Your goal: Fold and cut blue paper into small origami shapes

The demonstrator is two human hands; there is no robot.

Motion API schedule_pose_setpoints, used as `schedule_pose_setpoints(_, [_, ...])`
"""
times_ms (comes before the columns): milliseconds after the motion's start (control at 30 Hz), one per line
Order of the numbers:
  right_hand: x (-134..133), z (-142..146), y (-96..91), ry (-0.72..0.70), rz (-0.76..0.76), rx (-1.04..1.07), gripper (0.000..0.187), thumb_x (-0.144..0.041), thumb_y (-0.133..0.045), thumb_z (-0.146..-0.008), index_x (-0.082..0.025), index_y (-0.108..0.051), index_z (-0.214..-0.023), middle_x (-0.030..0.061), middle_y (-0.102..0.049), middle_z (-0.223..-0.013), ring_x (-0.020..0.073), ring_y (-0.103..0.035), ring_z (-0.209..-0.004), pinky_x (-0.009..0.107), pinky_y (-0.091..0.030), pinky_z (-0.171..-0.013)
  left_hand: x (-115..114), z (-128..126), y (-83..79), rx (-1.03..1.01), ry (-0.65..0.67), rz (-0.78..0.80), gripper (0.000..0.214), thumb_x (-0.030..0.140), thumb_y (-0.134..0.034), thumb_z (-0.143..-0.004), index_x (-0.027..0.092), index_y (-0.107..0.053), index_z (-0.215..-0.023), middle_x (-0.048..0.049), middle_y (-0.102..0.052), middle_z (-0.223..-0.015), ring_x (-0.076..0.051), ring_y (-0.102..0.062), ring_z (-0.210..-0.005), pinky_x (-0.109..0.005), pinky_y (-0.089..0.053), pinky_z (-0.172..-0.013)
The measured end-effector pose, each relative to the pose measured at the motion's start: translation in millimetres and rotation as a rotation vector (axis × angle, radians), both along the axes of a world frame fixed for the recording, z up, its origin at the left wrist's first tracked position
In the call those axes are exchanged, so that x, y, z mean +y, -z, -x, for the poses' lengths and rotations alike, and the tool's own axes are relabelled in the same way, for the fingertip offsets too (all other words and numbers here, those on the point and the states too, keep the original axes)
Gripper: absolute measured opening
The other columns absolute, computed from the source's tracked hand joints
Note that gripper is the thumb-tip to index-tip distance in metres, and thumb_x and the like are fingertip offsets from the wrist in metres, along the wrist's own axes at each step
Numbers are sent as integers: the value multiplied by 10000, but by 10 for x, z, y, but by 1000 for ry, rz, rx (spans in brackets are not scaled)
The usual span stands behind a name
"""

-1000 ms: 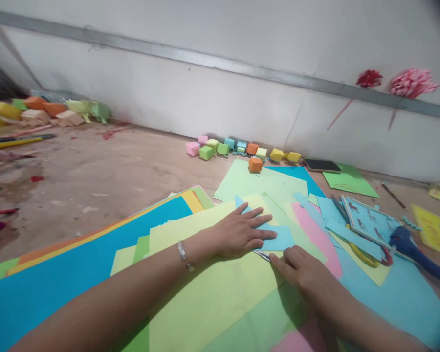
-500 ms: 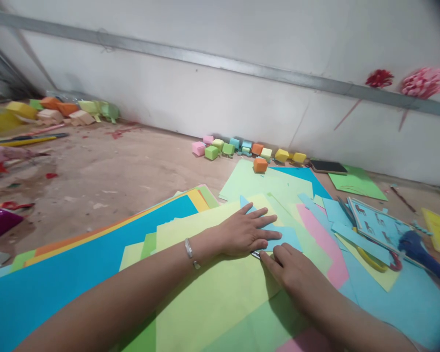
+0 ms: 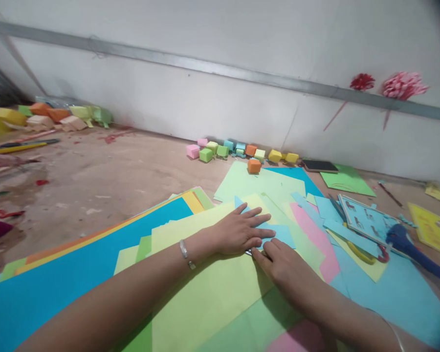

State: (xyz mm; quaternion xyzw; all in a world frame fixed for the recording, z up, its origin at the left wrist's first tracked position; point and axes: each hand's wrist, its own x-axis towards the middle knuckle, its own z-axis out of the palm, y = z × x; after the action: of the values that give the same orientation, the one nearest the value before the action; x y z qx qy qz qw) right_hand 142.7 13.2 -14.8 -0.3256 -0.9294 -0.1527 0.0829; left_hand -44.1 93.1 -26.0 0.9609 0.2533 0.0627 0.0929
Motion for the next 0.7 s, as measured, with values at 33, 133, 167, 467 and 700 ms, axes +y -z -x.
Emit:
schedule_pose_setpoints(33, [3,5,1,-4,-9,5,255,0,-463,-839,-135,-652,-943,46,-596,-716,179,-496,-654,303,-308,-565,2,0,3,4,1,-6,460,451,-233,-1019,364,-444,-1418,-27,-317,-1570,-295,-290,-1428,-522,-147,-1137])
schedule_pose_setpoints(133, [18,20,-5,-12,1,39,266,-9,-431,-868,-131,-651,-953,55,-599,-736,178,-492,-669,301,-306,-568,8,2,11,11,6,-5,467,452,-223,-1019,361,-439,-1423,-26,-315,-1571,-286,-287,-1427,-507,-151,-1138])
schedule_pose_setpoints(167, [24,22,-8,-12,11,52,260,-13,-431,-876,-128,-651,-954,58,-601,-745,178,-492,-675,299,-304,-569,10,4,14,7,5,-3,470,455,-216,-1020,361,-440,-1422,-25,-314,-1572,-283,-283,-1427,-504,-148,-1140])
schedule_pose_setpoints(467, [-96,-53,35,11,51,62,187,-70,-499,-881,-174,-640,-947,27,-545,-709,171,-461,-663,283,-299,-563,-23,0,-36,-12,-16,67,450,446,-260,-1015,362,-449,-1415,-26,-303,-1576,-295,-246,-1448,-539,-128,-1148])
schedule_pose_setpoints(700, [-203,-913,-202,136,91,213,477,1,-357,-877,-190,-555,-1268,61,-581,-804,181,-564,-708,279,-431,-601,-7,32,-99,-140,-50,159,466,425,-288,-1012,344,-372,-1462,-28,-278,-1585,-288,-202,-1466,-527,-172,-1154])
